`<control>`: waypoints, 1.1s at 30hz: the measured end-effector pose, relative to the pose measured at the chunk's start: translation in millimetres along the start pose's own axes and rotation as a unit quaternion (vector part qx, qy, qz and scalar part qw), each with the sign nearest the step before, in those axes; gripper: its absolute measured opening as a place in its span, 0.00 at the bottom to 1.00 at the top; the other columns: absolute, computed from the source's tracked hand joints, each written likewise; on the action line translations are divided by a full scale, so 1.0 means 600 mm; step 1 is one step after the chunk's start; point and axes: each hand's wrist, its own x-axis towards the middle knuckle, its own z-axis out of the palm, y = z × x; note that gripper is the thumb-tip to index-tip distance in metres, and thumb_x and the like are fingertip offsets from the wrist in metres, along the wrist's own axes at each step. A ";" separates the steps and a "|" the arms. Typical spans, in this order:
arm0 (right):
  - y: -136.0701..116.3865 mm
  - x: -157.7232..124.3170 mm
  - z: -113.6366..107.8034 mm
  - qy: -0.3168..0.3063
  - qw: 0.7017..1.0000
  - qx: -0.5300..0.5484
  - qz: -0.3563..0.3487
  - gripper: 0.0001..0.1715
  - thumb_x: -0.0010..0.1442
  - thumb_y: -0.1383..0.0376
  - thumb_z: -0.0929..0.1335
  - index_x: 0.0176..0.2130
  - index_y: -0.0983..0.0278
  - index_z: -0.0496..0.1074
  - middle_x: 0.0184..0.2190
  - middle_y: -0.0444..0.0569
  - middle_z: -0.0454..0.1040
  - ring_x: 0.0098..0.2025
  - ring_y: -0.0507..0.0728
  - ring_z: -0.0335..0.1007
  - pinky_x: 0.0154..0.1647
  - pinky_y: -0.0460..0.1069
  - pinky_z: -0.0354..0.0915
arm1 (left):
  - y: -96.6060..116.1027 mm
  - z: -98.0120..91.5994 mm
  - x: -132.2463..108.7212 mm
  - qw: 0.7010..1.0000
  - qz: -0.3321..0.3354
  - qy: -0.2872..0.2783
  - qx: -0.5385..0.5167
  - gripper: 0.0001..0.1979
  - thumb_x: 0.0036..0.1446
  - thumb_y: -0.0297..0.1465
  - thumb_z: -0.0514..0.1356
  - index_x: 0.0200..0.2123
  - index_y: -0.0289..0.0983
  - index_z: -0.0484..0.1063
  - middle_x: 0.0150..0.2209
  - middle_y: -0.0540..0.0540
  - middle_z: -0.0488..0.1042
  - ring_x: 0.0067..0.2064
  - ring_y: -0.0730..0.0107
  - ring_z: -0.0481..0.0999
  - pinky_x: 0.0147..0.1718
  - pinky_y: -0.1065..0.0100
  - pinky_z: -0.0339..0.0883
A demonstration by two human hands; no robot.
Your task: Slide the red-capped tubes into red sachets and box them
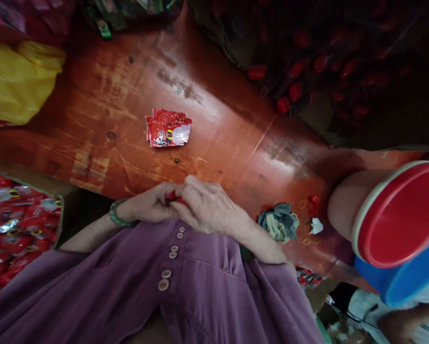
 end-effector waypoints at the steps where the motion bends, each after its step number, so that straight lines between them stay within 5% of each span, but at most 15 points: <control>1: -0.003 -0.001 -0.003 -0.004 0.999 -0.015 -0.043 0.06 0.68 0.65 0.64 0.35 0.59 0.65 0.25 0.42 0.66 0.24 0.51 0.60 0.23 0.47 0.57 | 0.001 0.003 -0.001 0.999 0.020 -0.037 0.004 0.11 0.56 0.35 0.65 0.24 0.38 0.72 0.24 0.50 0.73 0.26 0.73 0.71 0.26 0.72 0.66; 4: -0.015 -0.007 -0.002 0.016 0.992 -0.051 -0.115 0.13 0.65 0.67 0.64 0.28 0.59 0.63 0.18 0.40 0.60 0.20 0.51 0.52 0.20 0.49 0.51 | -0.002 0.011 -0.007 0.991 0.048 -0.113 0.043 0.15 0.57 0.29 0.60 0.18 0.38 0.65 0.19 0.52 0.66 0.22 0.75 0.65 0.22 0.72 0.60; 8: -0.039 -0.026 0.011 0.019 0.995 -0.069 -0.072 0.20 0.66 0.70 0.58 0.22 0.60 0.62 0.15 0.40 0.57 0.18 0.51 0.49 0.19 0.50 0.49 | -0.017 0.015 -0.024 0.984 0.026 -0.157 0.083 0.15 0.57 0.29 0.57 0.19 0.39 0.59 0.18 0.53 0.63 0.21 0.76 0.61 0.22 0.71 0.57; 13: -0.059 -0.051 0.028 0.041 0.998 -0.049 -0.007 0.21 0.67 0.68 0.60 0.22 0.61 0.60 0.16 0.40 0.57 0.19 0.50 0.49 0.20 0.49 0.50 | -0.032 0.018 -0.035 0.979 0.055 -0.135 0.140 0.08 0.62 0.34 0.56 0.30 0.38 0.65 0.30 0.49 0.73 0.30 0.72 0.71 0.29 0.71 0.63; 23: -0.066 -0.061 0.046 0.068 0.993 -0.040 0.085 0.18 0.69 0.64 0.60 0.26 0.59 0.61 0.18 0.39 0.62 0.21 0.50 0.61 0.26 0.47 0.59 | -0.040 0.010 -0.021 0.975 0.122 -0.167 0.082 0.12 0.67 0.34 0.54 0.29 0.38 0.64 0.26 0.53 0.69 0.27 0.77 0.68 0.28 0.74 0.61; 28: -0.068 -0.058 0.043 0.107 0.991 -0.057 0.060 0.17 0.69 0.64 0.60 0.27 0.58 0.61 0.17 0.38 0.63 0.20 0.49 0.63 0.25 0.47 0.61 | -0.037 0.007 -0.017 0.972 0.105 -0.195 0.074 0.15 0.67 0.36 0.54 0.28 0.37 0.66 0.26 0.51 0.71 0.27 0.76 0.69 0.28 0.73 0.62; 33: -0.067 -0.052 0.044 0.161 0.976 0.034 0.144 0.17 0.70 0.63 0.60 0.28 0.58 0.58 0.22 0.42 0.70 0.22 0.50 0.68 0.22 0.46 0.64 | -0.035 0.003 -0.021 0.988 0.040 -0.141 0.057 0.10 0.63 0.35 0.60 0.32 0.36 0.67 0.26 0.54 0.67 0.27 0.77 0.66 0.28 0.73 0.61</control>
